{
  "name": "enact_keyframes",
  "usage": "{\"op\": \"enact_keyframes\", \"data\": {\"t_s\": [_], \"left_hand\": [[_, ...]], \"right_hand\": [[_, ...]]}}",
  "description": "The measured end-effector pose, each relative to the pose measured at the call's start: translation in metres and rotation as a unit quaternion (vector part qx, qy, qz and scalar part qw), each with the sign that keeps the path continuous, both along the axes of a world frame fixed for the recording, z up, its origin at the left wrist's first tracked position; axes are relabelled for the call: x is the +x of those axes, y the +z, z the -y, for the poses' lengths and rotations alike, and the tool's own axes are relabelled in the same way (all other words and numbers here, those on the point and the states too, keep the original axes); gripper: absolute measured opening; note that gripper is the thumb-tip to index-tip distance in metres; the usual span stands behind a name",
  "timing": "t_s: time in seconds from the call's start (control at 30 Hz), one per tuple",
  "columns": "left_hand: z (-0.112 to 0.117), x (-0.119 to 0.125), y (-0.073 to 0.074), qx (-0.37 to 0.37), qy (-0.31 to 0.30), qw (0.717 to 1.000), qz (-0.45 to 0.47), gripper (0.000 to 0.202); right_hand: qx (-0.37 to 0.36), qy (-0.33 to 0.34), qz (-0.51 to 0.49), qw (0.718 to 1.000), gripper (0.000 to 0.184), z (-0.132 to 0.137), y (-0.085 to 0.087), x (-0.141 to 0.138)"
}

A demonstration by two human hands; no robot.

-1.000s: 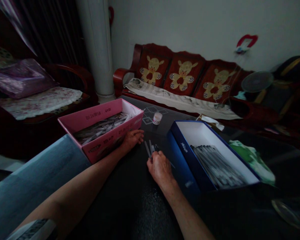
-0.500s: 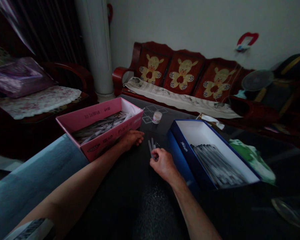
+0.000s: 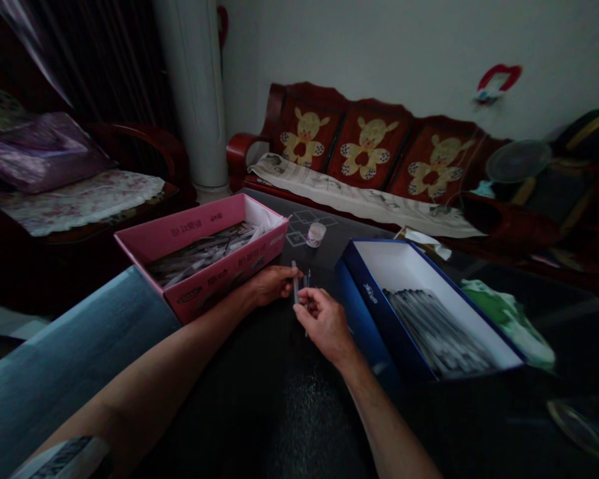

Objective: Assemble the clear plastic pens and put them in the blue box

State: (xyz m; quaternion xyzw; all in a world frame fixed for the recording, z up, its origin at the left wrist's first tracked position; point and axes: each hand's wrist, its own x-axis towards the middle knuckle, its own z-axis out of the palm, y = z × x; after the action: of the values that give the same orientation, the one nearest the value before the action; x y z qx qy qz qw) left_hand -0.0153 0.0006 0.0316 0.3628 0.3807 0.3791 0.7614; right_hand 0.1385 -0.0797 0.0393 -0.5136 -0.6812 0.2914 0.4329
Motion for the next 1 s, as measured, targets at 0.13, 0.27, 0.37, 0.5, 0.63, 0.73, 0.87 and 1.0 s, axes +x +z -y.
{"op": "enact_keyframes", "data": {"t_s": [0.13, 0.27, 0.37, 0.5, 0.63, 0.73, 0.87, 1.0], "left_hand": [[0.004, 0.003, 0.004, 0.089, -0.034, 0.995, -0.022, 0.020], [0.017, 0.013, 0.008, 0.209, -0.060, 0.970, -0.111, 0.027], [0.025, 0.024, 0.006, 0.256, -0.065, 0.952, -0.154, 0.032], [0.027, 0.041, -0.005, 0.214, -0.106, 0.963, -0.126, 0.036], [0.024, 0.053, -0.011, 0.143, -0.129, 0.980, -0.056, 0.032], [0.026, 0.055, -0.010, 0.145, -0.125, 0.981, -0.028, 0.036], [0.029, 0.052, -0.005, 0.195, -0.141, 0.970, -0.032, 0.044], [0.030, 0.050, -0.003, 0.212, -0.159, 0.963, -0.043, 0.048]], "right_hand": [[-0.095, 0.034, -0.217, 0.971, 0.035, -0.011, 0.007, 0.023], [-0.097, -0.039, -0.390, 0.915, 0.038, -0.019, 0.016, 0.036], [-0.072, -0.103, -0.431, 0.894, 0.032, -0.022, 0.018, 0.040], [-0.017, -0.157, -0.405, 0.901, 0.035, -0.026, 0.017, 0.051], [0.013, -0.187, -0.403, 0.896, 0.037, -0.030, 0.011, 0.062], [0.015, -0.200, -0.400, 0.894, 0.037, -0.031, 0.007, 0.065], [0.012, -0.195, -0.396, 0.897, 0.036, -0.031, 0.004, 0.063], [-0.001, -0.190, -0.381, 0.905, 0.036, -0.029, 0.003, 0.057]]}}
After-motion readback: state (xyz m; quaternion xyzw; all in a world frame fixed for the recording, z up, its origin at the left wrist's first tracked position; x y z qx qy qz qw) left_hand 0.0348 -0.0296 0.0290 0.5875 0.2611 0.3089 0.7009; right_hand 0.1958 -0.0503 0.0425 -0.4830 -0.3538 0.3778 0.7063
